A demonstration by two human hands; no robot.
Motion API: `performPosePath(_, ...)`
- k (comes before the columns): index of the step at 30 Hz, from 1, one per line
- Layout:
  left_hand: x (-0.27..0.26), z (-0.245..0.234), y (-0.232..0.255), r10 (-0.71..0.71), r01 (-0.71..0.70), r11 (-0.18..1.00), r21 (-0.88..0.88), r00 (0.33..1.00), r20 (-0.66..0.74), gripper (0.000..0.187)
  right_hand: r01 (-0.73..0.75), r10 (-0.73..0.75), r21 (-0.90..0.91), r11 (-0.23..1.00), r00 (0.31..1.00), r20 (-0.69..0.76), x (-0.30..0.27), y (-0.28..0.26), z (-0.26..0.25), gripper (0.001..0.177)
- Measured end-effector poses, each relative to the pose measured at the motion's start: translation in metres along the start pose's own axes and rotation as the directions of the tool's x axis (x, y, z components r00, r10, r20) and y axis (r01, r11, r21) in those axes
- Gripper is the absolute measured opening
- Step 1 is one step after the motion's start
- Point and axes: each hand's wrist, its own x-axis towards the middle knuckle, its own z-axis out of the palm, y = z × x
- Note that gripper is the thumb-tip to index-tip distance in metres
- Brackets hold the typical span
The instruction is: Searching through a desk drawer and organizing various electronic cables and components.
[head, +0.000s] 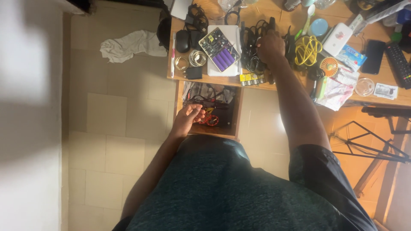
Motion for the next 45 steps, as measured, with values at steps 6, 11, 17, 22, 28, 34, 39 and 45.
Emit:
performPosePath(6, -0.005, 0.003, 0.004, -0.014, 0.015, 0.999, 0.050, 1.000, -0.013, 0.048, 0.083, -0.081, -0.119, 0.989, 0.996, 0.022, 0.009, 0.002, 0.011, 0.018)
performPosePath(11, -0.004, -0.003, -0.005, -0.003, 0.003, 1.000, -0.010, 1.000, -0.014, 0.046, 0.102, -0.113, -0.112, 0.988, 0.989, -0.100, 0.003, -0.011, 0.006, 0.026)
performPosePath(17, -0.003, -0.010, -0.006, -0.012, 0.011, 1.000, -0.018, 0.999, -0.042, 0.043, 0.034, -0.010, 0.117, 0.993, 0.979, -0.201, -0.001, -0.004, 0.018, 0.027)
performPosePath(22, 0.017, -0.024, -0.014, 0.008, 0.005, 0.992, 0.130, 0.996, -0.093, 0.038, 0.154, -0.008, 0.351, 0.924, 0.923, -0.384, -0.053, -0.031, 0.011, 0.013)
performPosePath(28, 0.049, -0.049, -0.036, 0.072, 0.089, 0.808, 0.583, 0.966, -0.248, 0.032, 0.213, -0.041, 0.520, 0.827, 0.946, -0.321, -0.131, -0.099, 0.032, 0.016)
performPosePath(34, 0.077, -0.071, -0.074, 0.225, -0.009, 0.650, 0.760, 0.958, -0.181, 0.046, -0.087, -0.006, 0.591, 0.802, 0.988, 0.153, -0.165, -0.125, 0.113, 0.018)
performPosePath(39, 0.070, -0.085, -0.095, 0.115, 0.037, 0.691, 0.722, 0.980, -0.160, 0.062, -0.244, 0.075, 0.441, 0.864, 0.928, 0.366, -0.176, -0.138, 0.202, 0.019)
performPosePath(45, 0.035, -0.108, -0.107, 0.020, 0.066, 0.684, 0.726, 0.994, -0.109, 0.033, -0.212, 0.040, 0.411, 0.887, 0.920, 0.389, -0.183, -0.169, 0.267, 0.032)
